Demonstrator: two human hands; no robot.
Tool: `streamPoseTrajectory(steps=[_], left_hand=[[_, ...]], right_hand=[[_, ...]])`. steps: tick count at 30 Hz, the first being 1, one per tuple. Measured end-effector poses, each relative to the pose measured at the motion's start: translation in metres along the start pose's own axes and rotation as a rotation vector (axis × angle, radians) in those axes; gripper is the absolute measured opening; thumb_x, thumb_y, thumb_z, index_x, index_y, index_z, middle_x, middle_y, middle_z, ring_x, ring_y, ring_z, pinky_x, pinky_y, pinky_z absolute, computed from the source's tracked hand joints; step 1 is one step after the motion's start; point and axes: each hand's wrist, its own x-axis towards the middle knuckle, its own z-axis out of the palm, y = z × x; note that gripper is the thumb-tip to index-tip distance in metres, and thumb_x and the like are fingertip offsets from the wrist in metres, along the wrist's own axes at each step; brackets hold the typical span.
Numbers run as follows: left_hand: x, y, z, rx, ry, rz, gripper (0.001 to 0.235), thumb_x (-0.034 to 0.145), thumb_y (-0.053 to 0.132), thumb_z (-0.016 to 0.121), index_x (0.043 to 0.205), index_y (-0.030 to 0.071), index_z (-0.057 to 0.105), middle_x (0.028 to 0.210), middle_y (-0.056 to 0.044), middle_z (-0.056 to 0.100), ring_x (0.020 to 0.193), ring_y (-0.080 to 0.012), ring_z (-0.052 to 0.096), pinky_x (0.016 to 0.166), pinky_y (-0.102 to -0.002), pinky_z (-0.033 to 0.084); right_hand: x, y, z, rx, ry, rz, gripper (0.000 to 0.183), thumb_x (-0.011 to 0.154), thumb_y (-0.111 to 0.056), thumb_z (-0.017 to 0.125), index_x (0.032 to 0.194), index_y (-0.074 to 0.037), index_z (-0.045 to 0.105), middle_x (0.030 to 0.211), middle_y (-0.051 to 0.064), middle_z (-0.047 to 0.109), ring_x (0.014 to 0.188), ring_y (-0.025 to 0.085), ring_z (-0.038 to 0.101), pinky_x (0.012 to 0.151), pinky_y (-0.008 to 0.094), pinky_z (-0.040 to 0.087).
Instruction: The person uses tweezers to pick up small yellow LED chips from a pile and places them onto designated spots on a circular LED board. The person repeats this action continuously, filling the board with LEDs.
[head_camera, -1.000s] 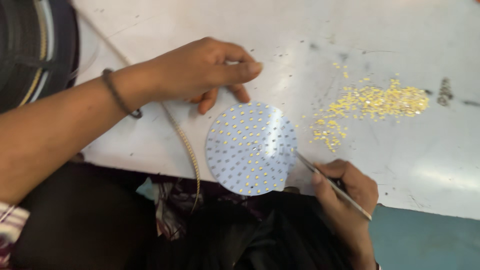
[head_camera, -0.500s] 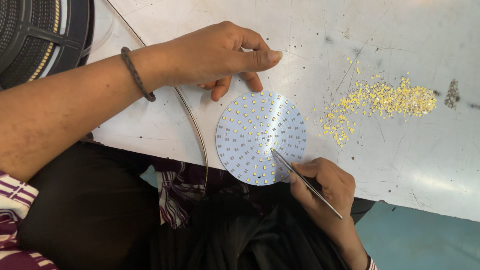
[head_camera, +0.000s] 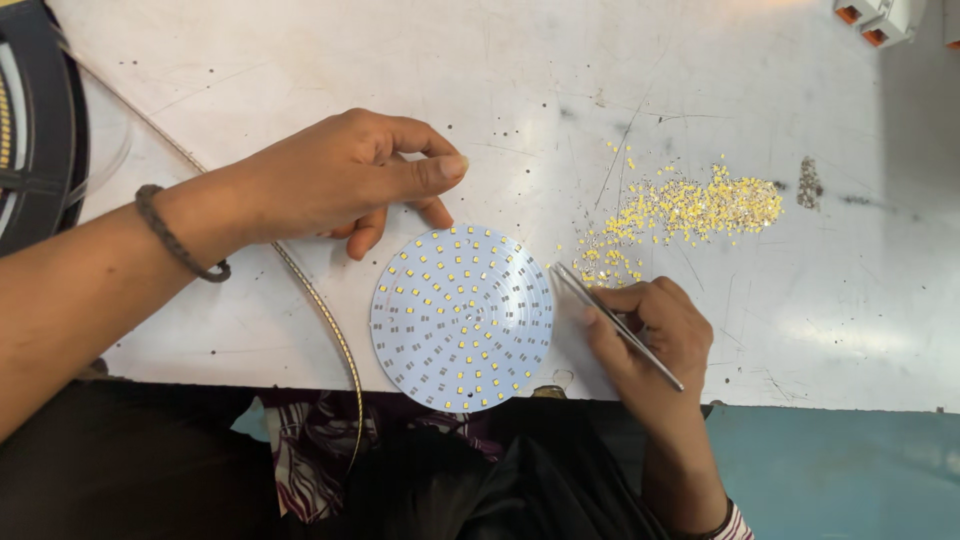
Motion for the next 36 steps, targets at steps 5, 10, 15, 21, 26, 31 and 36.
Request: streamPoseTrajectory(steps=[5,10,15,21,26,31,36], left_hand=[[0.001,0.000,0.000,-0.007,-0.008,0.055,0.069,0.079,0.062,0.052,0.120,0.008,0.066,0.085,-0.012,0.081,0.026,-0.0088,0.053,0.026,-0.020,0.038],[0.002,-0.002,0.001,-0.002,-0.002,0.060,0.069,0.078,0.062,0.051,0.119,0.008,0.065,0.083,-0.012,0.080,0.025,-0.0087,0.052,0.025,-0.019,0.037],[0.001,0.000,0.001,0.008,0.001,0.066,0.067,0.080,0.060,0.051,0.118,0.008,0.066,0.083,-0.012,0.081,0.025,-0.0083,0.052,0.026,-0.019,0.038],[-0.001,0.007,0.001,0.020,0.007,0.011,0.064,0.083,0.059,0.053,0.118,0.007,0.067,0.086,-0.012,0.081,0.026,-0.0098,0.051,0.029,-0.021,0.040],[-0.002,0.009,0.002,0.017,0.013,0.007,0.063,0.084,0.058,0.054,0.119,0.007,0.067,0.086,-0.012,0.081,0.027,-0.0100,0.051,0.029,-0.022,0.041],[-0.003,0.007,0.002,0.031,0.017,0.014,0.061,0.082,0.052,0.053,0.120,0.006,0.066,0.086,-0.013,0.081,0.027,-0.0099,0.050,0.031,-0.022,0.043],[-0.002,0.008,0.003,0.029,0.022,0.008,0.062,0.084,0.054,0.056,0.120,0.005,0.065,0.085,-0.014,0.081,0.026,-0.0105,0.049,0.030,-0.023,0.044]], right_hand=[[0.000,0.000,0.001,0.011,-0.017,-0.017,0.017,0.076,-0.008,0.080,0.088,-0.001,0.071,0.065,0.003,0.055,0.058,0.011,0.049,0.053,0.025,0.038],[0.002,-0.001,0.000,0.011,-0.031,-0.024,0.017,0.075,-0.007,0.081,0.088,0.000,0.072,0.063,0.004,0.053,0.056,0.012,0.046,0.051,0.027,0.036],[0.003,-0.001,0.001,0.027,-0.040,-0.040,0.019,0.078,-0.009,0.081,0.090,0.001,0.071,0.064,0.004,0.053,0.057,0.012,0.048,0.052,0.027,0.036],[0.004,-0.002,0.001,0.026,-0.021,-0.080,0.020,0.081,-0.013,0.082,0.091,0.000,0.071,0.066,0.005,0.057,0.060,0.013,0.050,0.055,0.027,0.038],[0.004,-0.001,0.001,0.029,-0.037,-0.071,0.019,0.079,-0.012,0.081,0.091,0.000,0.072,0.065,0.005,0.057,0.058,0.014,0.049,0.053,0.027,0.037],[0.000,0.002,0.000,0.047,-0.005,-0.053,0.013,0.083,-0.012,0.078,0.088,-0.001,0.073,0.065,0.004,0.058,0.059,0.013,0.050,0.055,0.027,0.037],[-0.003,0.004,-0.001,0.096,0.019,-0.012,0.013,0.083,-0.012,0.077,0.087,-0.001,0.071,0.066,0.004,0.059,0.058,0.012,0.051,0.054,0.026,0.038]])
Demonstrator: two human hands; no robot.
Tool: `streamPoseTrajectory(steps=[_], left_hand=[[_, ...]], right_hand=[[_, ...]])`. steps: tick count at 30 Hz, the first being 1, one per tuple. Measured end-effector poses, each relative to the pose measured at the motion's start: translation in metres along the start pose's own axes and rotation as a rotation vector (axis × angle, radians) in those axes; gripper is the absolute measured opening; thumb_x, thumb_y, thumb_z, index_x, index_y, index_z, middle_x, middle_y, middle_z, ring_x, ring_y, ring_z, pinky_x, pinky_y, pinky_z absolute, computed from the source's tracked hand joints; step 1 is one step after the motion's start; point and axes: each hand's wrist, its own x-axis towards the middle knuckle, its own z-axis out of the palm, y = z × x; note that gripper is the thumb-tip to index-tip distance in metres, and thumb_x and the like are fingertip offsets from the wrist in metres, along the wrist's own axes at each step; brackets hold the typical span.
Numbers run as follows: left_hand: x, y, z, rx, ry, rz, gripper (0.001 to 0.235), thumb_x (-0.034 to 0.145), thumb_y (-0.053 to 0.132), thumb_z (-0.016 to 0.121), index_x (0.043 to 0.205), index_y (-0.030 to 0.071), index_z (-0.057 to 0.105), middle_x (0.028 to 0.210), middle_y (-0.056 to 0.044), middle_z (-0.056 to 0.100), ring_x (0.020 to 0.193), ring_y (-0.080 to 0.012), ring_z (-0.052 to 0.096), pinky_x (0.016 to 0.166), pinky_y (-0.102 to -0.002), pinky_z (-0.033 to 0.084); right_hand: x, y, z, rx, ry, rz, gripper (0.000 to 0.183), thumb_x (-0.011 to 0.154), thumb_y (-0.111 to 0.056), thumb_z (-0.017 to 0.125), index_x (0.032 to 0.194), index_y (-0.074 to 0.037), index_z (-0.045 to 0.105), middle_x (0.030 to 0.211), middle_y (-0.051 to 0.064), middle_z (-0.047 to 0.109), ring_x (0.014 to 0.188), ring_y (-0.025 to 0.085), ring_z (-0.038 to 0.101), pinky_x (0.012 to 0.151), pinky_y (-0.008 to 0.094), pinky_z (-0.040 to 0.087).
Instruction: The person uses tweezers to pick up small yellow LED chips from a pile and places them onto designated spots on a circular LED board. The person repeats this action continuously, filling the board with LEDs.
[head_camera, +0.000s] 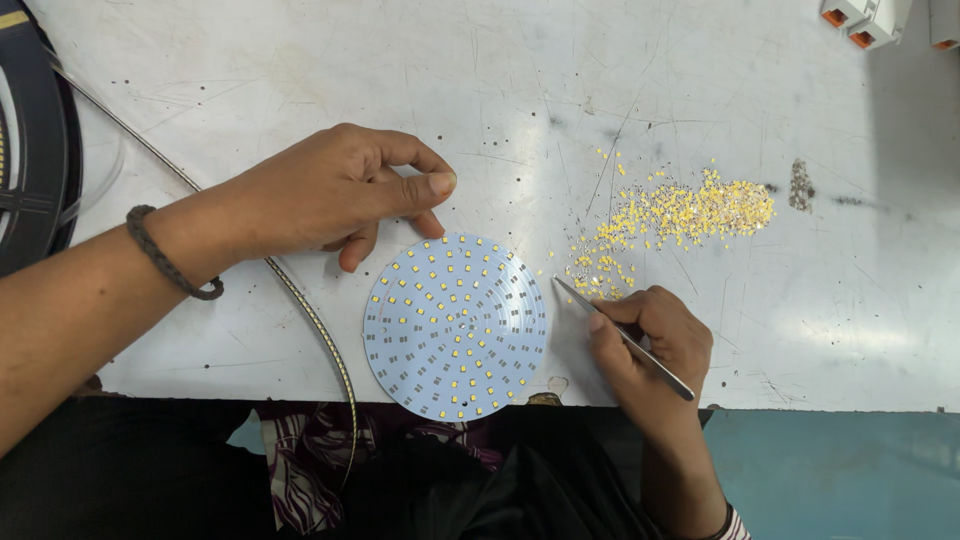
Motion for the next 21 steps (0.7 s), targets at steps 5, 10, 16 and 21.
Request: streamPoseTrajectory(steps=[5,10,16,21], left_hand=[[-0.0011,0.0012,-0.0002,-0.001,0.001,-0.012,0.061,0.084,0.053,0.057,0.121,0.006,0.065,0.084,-0.014,0.081,0.026,-0.0105,0.049,0.030,-0.023,0.043],[-0.0020,0.0016,0.0002,-0.002,0.001,-0.005,0.059,0.085,0.052,0.058,0.121,0.005,0.066,0.083,-0.013,0.081,0.026,-0.0105,0.049,0.030,-0.023,0.043],[0.0003,0.0018,0.0000,0.008,0.007,-0.009,0.059,0.084,0.051,0.058,0.120,0.005,0.066,0.082,-0.013,0.081,0.026,-0.0109,0.049,0.030,-0.023,0.043],[-0.0016,-0.0014,0.0002,0.010,0.005,0.000,0.059,0.084,0.051,0.058,0.120,0.005,0.066,0.082,-0.013,0.081,0.025,-0.0109,0.049,0.030,-0.023,0.043]], right_hand=[[0.0033,-0.0029,0.0008,-0.061,-0.028,-0.052,0.015,0.078,-0.009,0.079,0.085,0.000,0.070,0.063,0.005,0.058,0.058,0.014,0.049,0.054,0.027,0.037],[0.0064,-0.0052,0.0019,-0.068,-0.048,-0.067,0.016,0.077,-0.009,0.079,0.087,0.000,0.071,0.065,0.004,0.060,0.059,0.015,0.050,0.054,0.028,0.039],[0.0074,-0.0063,0.0021,-0.090,-0.048,-0.066,0.019,0.077,-0.012,0.082,0.087,0.000,0.072,0.063,0.005,0.059,0.058,0.015,0.050,0.053,0.028,0.038],[0.0058,-0.0062,-0.0003,-0.067,-0.055,-0.076,0.015,0.077,-0.010,0.080,0.086,-0.002,0.071,0.066,0.003,0.063,0.059,0.014,0.051,0.054,0.028,0.039]])
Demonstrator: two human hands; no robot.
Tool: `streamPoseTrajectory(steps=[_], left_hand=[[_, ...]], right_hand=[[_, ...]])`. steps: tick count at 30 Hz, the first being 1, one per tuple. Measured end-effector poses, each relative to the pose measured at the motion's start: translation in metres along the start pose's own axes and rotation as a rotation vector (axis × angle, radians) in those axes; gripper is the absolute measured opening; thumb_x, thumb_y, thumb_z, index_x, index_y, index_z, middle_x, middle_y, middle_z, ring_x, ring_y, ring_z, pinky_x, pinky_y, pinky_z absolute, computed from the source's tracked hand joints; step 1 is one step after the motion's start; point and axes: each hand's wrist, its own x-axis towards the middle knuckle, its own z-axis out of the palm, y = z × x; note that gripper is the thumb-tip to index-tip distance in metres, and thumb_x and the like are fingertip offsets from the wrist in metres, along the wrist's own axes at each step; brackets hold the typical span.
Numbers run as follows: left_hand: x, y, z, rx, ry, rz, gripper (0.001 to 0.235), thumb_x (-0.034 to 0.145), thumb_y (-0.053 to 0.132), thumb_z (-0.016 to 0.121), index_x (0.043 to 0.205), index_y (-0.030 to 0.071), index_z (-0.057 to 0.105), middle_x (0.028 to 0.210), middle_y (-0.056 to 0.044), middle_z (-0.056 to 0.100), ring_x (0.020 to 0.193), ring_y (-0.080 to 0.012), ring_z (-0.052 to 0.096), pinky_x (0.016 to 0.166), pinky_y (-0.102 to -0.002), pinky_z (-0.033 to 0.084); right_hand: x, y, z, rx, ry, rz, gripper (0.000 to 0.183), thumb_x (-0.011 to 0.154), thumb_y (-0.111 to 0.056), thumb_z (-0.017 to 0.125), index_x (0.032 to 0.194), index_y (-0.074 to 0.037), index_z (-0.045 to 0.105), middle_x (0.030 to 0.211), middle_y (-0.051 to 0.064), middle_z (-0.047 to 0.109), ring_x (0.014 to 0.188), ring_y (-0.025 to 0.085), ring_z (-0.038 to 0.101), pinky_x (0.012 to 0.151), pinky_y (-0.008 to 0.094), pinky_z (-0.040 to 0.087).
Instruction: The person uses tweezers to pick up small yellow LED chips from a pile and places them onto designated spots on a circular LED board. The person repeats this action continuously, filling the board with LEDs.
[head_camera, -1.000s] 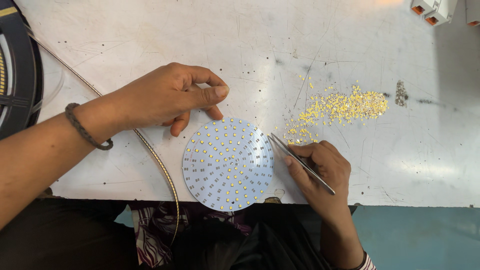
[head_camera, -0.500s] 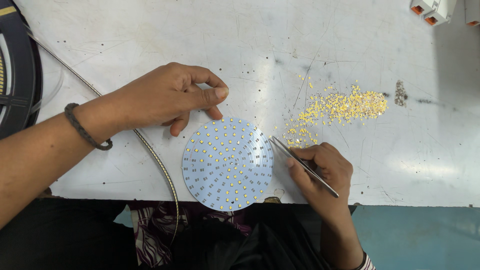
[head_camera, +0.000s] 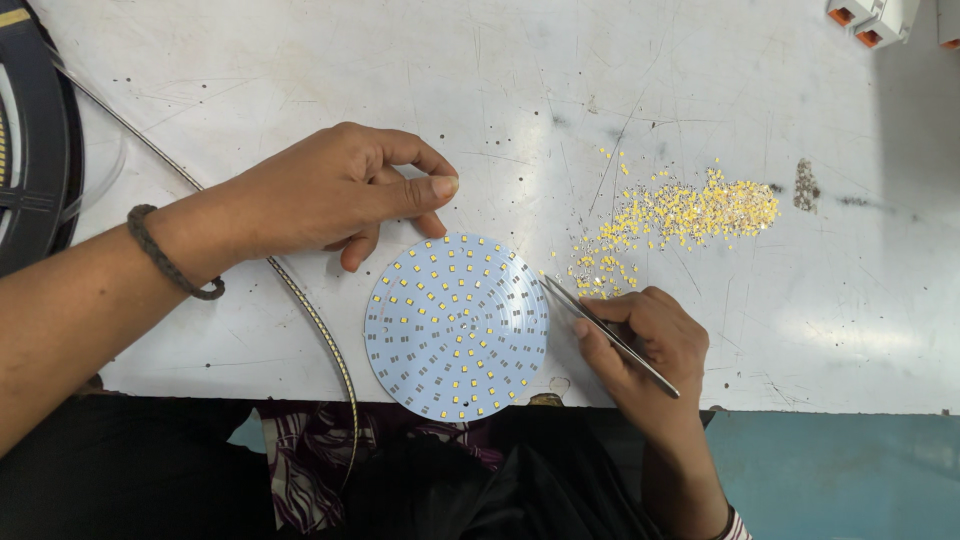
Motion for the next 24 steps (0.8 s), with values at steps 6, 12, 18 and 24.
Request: streamPoseTrajectory(steps=[6,12,18,24], left_hand=[[0.001,0.005,0.000,-0.002,0.000,0.014,0.057,0.084,0.046,0.057,0.121,0.004,0.065,0.083,-0.014,0.080,0.027,-0.0118,0.051,0.030,-0.023,0.043],[-0.003,-0.002,-0.001,0.028,-0.005,0.073,0.054,0.086,0.046,0.057,0.119,0.004,0.063,0.086,-0.012,0.079,0.031,-0.0108,0.053,0.029,-0.023,0.041],[0.000,-0.009,-0.001,0.006,-0.005,0.093,0.051,0.088,0.048,0.056,0.113,0.004,0.066,0.084,-0.013,0.079,0.031,-0.0098,0.053,0.027,-0.022,0.036],[-0.004,-0.005,-0.001,0.016,0.003,0.115,0.050,0.089,0.048,0.056,0.112,0.005,0.066,0.084,-0.013,0.079,0.031,-0.0102,0.055,0.026,-0.021,0.035]], right_hand=[[-0.002,0.004,0.001,-0.018,-0.007,-0.007,0.015,0.079,-0.009,0.081,0.088,-0.001,0.072,0.065,0.004,0.060,0.059,0.014,0.049,0.055,0.028,0.037],[-0.020,0.005,-0.007,0.209,-0.117,-0.019,0.013,0.078,-0.008,0.077,0.086,-0.001,0.069,0.073,0.006,0.064,0.060,0.012,0.057,0.055,0.025,0.041],[-0.044,0.001,-0.005,0.208,-0.228,0.003,0.015,0.077,-0.010,0.077,0.085,-0.001,0.069,0.073,0.007,0.067,0.059,0.013,0.063,0.054,0.024,0.046],[-0.043,-0.006,0.008,0.155,-0.184,-0.200,0.018,0.078,-0.011,0.078,0.086,-0.002,0.066,0.070,0.008,0.063,0.057,0.016,0.060,0.052,0.026,0.044]])
